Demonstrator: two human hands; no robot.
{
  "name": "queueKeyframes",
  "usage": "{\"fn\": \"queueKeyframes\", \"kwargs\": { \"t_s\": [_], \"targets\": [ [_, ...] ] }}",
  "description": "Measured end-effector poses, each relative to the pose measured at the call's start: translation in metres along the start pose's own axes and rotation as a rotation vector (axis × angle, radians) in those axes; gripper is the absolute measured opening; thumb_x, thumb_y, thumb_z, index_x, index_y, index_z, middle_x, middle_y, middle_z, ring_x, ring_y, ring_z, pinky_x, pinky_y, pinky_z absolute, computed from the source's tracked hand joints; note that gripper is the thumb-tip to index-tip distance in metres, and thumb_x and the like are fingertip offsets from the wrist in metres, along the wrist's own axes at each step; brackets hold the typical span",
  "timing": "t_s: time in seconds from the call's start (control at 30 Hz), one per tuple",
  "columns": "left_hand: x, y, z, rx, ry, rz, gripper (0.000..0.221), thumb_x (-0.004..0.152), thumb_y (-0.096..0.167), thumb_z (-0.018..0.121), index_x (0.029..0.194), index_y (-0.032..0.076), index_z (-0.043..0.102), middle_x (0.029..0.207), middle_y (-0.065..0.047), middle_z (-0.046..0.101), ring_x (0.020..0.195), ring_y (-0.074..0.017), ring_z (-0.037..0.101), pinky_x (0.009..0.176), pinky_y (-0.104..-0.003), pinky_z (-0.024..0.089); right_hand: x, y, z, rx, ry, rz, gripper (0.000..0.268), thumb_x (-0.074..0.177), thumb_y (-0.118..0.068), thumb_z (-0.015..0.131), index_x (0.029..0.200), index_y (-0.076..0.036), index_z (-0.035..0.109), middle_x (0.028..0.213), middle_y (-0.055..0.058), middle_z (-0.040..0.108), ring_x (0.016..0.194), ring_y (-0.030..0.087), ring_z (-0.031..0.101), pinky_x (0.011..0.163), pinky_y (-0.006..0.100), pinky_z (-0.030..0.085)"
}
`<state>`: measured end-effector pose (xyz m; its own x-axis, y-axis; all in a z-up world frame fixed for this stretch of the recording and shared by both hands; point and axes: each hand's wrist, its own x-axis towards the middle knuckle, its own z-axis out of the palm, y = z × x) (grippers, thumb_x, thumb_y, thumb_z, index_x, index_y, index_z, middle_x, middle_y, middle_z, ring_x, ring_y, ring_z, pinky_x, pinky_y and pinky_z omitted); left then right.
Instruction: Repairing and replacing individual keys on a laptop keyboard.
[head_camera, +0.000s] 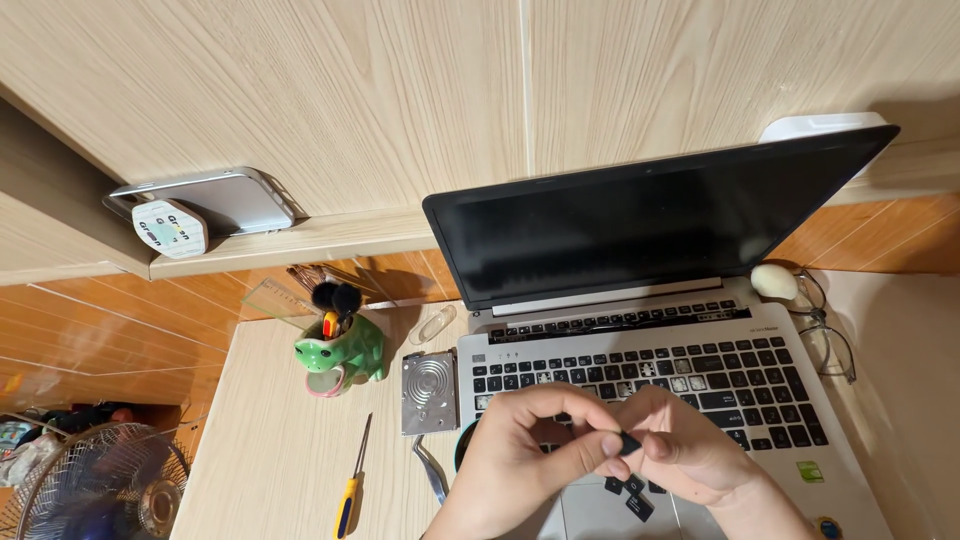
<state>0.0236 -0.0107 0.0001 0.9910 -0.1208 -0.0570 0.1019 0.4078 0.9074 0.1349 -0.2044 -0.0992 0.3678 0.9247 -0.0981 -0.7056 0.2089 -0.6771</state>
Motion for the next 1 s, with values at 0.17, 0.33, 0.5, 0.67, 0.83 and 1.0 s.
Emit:
{"fn": "queueKeyframes", "kwargs": {
  "t_s": [0.17, 0.33, 0.5, 0.67, 0.83, 1.0],
  "targets": [
    [0.003, -0.005, -0.002, -0.152, 0.083, 0.047, 0.007, 0.096, -0.005, 0.069, 0.102, -0.008, 0.069, 0.094, -0.012, 0.072, 0.085, -0.0206, 0.075, 0.081, -0.031, 0.063, 0.000, 0.015, -0.014, -0.038, 0.025, -0.224, 0.034, 0.087, -0.024, 0.083, 0.104, 0.005, 0.076, 0.087, 0.016, 0.074, 0.071, 0.024, 0.063, 0.065, 0.037, 0.050],
    [0.008, -0.008, -0.006, -0.042, 0.156, 0.106, 0.008, 0.095, -0.002, 0.071, 0.102, -0.006, 0.071, 0.093, -0.007, 0.073, 0.086, -0.0145, 0.073, 0.080, -0.027, 0.060, -0.005, 0.024, -0.017, -0.304, 0.169, -0.563, 0.020, 0.089, -0.007, 0.078, 0.102, 0.009, 0.077, 0.092, 0.022, 0.078, 0.070, 0.028, 0.072, 0.064, 0.040, 0.059],
    [0.013, -0.012, -0.005, 0.054, 0.221, 0.103, 0.008, 0.094, 0.001, 0.073, 0.100, -0.004, 0.074, 0.089, -0.004, 0.074, 0.083, -0.0090, 0.071, 0.077, -0.023, 0.059, -0.009, 0.021, -0.004, -0.431, 0.347, -0.600, 0.016, 0.088, -0.001, 0.076, 0.097, 0.012, 0.077, 0.087, 0.022, 0.078, 0.070, 0.027, 0.075, 0.063, 0.038, 0.062],
    [0.017, -0.020, -0.005, 0.062, 0.215, 0.098, 0.008, 0.096, 0.002, 0.074, 0.102, -0.003, 0.075, 0.088, -0.002, 0.070, 0.080, -0.0065, 0.064, 0.074, -0.021, 0.056, -0.010, 0.017, 0.008, -0.579, 0.539, -0.603, 0.011, 0.087, 0.003, 0.072, 0.093, 0.011, 0.076, 0.088, 0.021, 0.077, 0.070, 0.023, 0.074, 0.063, 0.034, 0.062],
    [0.014, -0.016, -0.004, 0.045, 0.222, 0.188, 0.009, 0.093, -0.001, 0.075, 0.102, -0.003, 0.074, 0.097, -0.003, 0.070, 0.086, -0.0079, 0.066, 0.078, -0.022, 0.058, -0.011, 0.018, 0.002, -0.454, 0.534, -0.657, 0.006, 0.087, 0.007, 0.070, 0.091, 0.011, 0.072, 0.087, 0.019, 0.073, 0.070, 0.024, 0.074, 0.065, 0.036, 0.064],
    [0.008, -0.010, 0.007, 0.025, 0.263, 0.128, 0.011, 0.090, -0.002, 0.075, 0.101, -0.003, 0.077, 0.097, -0.008, 0.075, 0.084, -0.0120, 0.071, 0.073, -0.024, 0.060, -0.013, 0.019, -0.001, -0.458, 0.512, -0.641, 0.005, 0.086, 0.010, 0.071, 0.090, 0.012, 0.074, 0.085, 0.018, 0.072, 0.071, 0.025, 0.074, 0.066, 0.038, 0.066]
  ]
}}
